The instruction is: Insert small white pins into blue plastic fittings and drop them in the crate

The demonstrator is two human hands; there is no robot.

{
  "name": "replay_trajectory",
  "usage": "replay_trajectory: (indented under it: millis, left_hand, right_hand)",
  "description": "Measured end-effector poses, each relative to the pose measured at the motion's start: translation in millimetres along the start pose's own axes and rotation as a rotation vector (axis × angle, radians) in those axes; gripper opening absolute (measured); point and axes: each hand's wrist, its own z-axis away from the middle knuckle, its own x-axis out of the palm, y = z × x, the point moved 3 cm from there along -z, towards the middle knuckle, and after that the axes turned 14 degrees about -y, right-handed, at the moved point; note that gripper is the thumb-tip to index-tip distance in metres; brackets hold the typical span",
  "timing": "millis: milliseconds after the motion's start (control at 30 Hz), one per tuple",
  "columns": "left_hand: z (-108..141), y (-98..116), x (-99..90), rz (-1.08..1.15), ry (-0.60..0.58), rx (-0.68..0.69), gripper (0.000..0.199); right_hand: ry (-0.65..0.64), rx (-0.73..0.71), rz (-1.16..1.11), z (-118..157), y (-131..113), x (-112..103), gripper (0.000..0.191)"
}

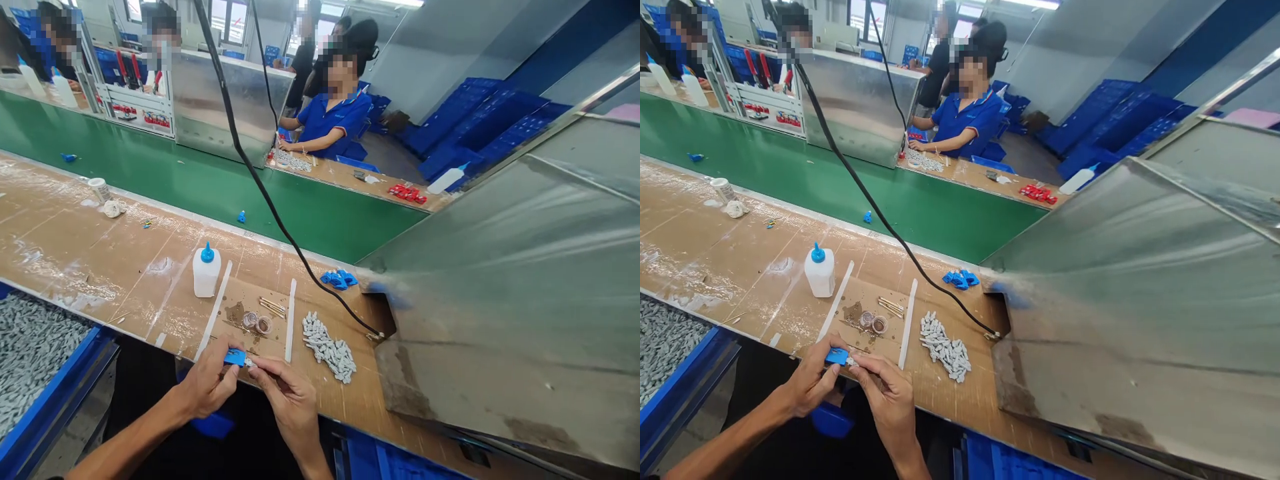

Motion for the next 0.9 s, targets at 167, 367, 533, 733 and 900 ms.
replay_trajectory:
  millis: [167, 367, 533, 733, 900]
  left_hand:
    - [8.7, 4.8, -2.2, -0.093, -0.081, 0.150, 0.022]
    - [10.2, 5.0, -1.6, -0.090, -0.149, 0.160, 0.019]
    - [4.5, 0.5, 9.5, -0.061, -0.210, 0.159, 0.031]
    - [-1.7, -10.8, 18.3, -0.008, -0.239, -0.014, 0.053]
    - [4.6, -45.2, 31.1, -0.180, -0.328, -0.077, 0.038]
  right_hand:
    - [-0.042, -0.128, 0.053, 4.8, -22.8, -5.0, 0.024]
    - [-0.017, -0.175, 0.082, 9.6, -26.5, -0.9, 0.032]
    - [-0.021, -0.127, 0.143, 15.8, -28.7, -18.6, 0.022]
    - [0.621, 0.073, 0.382, -18.5, -26.4, -148.3, 0.020]
    - [0.417, 0.201, 0.518, -124.1, 15.9, -224.2, 0.026]
